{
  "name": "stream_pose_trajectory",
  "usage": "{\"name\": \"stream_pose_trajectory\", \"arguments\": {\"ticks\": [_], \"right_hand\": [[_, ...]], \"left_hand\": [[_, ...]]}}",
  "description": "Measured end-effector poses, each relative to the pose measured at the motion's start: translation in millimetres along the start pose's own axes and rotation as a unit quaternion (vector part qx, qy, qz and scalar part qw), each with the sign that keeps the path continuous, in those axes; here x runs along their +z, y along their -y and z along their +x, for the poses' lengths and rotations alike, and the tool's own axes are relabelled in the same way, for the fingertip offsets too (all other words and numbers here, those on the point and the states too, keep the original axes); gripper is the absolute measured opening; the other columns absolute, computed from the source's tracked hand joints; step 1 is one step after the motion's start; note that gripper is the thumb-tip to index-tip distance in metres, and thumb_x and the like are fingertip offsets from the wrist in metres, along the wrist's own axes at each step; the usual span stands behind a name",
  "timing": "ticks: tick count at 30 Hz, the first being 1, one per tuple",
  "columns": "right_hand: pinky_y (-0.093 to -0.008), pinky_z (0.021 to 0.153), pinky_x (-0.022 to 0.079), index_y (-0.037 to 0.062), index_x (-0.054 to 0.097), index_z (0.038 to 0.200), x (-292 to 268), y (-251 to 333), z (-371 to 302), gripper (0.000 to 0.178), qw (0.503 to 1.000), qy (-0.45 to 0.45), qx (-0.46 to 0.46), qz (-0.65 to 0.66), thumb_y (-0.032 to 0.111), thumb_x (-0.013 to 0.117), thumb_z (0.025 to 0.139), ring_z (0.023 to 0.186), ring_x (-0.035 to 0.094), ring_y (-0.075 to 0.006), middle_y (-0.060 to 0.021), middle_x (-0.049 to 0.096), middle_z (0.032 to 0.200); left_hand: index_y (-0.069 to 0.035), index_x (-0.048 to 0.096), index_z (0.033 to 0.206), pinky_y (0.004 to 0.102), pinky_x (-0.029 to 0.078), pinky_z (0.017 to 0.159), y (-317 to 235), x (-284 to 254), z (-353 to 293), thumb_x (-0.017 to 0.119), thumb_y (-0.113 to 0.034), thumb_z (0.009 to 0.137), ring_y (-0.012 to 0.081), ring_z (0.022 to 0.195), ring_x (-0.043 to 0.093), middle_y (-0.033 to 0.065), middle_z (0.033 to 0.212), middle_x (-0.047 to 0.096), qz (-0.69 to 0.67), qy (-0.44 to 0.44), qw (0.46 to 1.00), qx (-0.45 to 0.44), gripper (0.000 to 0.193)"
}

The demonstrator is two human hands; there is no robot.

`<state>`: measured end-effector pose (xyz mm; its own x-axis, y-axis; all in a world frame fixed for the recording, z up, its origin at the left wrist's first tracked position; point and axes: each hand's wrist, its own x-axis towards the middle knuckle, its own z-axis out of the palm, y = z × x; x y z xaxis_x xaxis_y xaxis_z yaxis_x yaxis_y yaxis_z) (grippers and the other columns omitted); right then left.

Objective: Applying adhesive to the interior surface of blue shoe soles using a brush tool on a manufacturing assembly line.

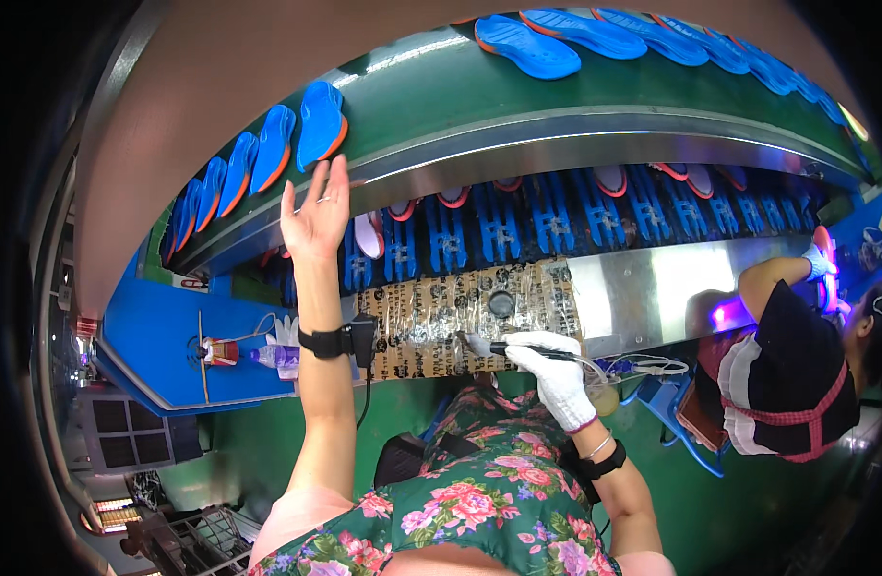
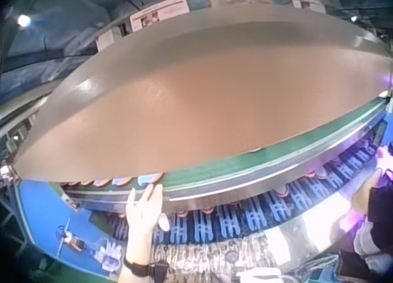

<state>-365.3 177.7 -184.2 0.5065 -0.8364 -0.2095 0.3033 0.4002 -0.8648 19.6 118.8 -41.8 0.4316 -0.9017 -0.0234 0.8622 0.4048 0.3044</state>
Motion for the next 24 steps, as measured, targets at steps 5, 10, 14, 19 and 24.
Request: {"name": "stream_pose_trajectory", "arguments": {"ticks": [5, 10, 14, 19, 24], "right_hand": [[-0.0237, 0.065, 0.050, -0.0003, 0.078, 0.105, -12, -6, 2, 0.020, 0.999, -0.039, -0.023, -0.002, 0.002, 0.077, 0.085, 0.071, 0.064, -0.0096, -0.0047, 0.076, 0.088], [-0.0239, 0.065, 0.050, 0.0001, 0.078, 0.105, -10, -13, -1, 0.020, 0.999, -0.027, 0.009, 0.019, 0.002, 0.077, 0.085, 0.071, 0.064, -0.0096, -0.0047, 0.076, 0.088], [-0.0235, 0.064, 0.050, 0.0003, 0.078, 0.104, -21, -10, -3, 0.020, 0.998, -0.060, 0.004, 0.022, 0.003, 0.077, 0.085, 0.070, 0.064, -0.0093, -0.0046, 0.076, 0.088], [-0.0234, 0.064, 0.050, 0.0002, 0.078, 0.104, -35, -12, -9, 0.019, 0.994, -0.108, -0.005, 0.036, 0.002, 0.077, 0.085, 0.070, 0.064, -0.0091, -0.0047, 0.076, 0.088], [-0.0235, 0.066, 0.051, -0.0002, 0.078, 0.105, -24, -7, -19, 0.019, 0.993, -0.099, -0.051, 0.028, 0.002, 0.076, 0.086, 0.072, 0.064, -0.0093, -0.0058, 0.077, 0.091]], "left_hand": [[-0.002, 0.028, 0.155, 0.0485, 0.044, 0.109, -3, 17, 31, 0.086, -0.022, 0.079, 0.0430, 0.125, 0.052, 0.0281, 0.139, 0.046, 0.655, -0.162, 0.629, 0.388, 0.098], [-0.009, 0.002, 0.164, 0.0437, 0.046, 0.107, -60, -4, 84, 0.092, -0.023, 0.070, 0.0388, 0.137, 0.049, 0.0307, 0.150, 0.040, 0.798, -0.051, 0.478, 0.364, 0.131], [-0.008, 0.013, 0.163, 0.0466, 0.040, 0.113, -16, 20, 82, 0.091, -0.031, 0.073, 0.0399, 0.135, 0.049, 0.0371, 0.153, 0.030, 0.853, -0.081, 0.307, 0.415, 0.121], [-0.007, 0.033, 0.159, 0.0510, 0.038, 0.114, 142, 85, 73, 0.081, -0.047, 0.084, 0.0416, 0.145, 0.036, 0.0322, 0.155, 0.036, 0.774, 0.208, 0.567, 0.188, 0.098], [-0.018, 0.048, 0.150, 0.0611, 0.039, 0.108, 240, 78, 142, 0.076, -0.060, 0.081, 0.0583, 0.128, 0.046, 0.0393, 0.136, 0.050, 0.870, 0.170, 0.385, 0.256, 0.085]]}}
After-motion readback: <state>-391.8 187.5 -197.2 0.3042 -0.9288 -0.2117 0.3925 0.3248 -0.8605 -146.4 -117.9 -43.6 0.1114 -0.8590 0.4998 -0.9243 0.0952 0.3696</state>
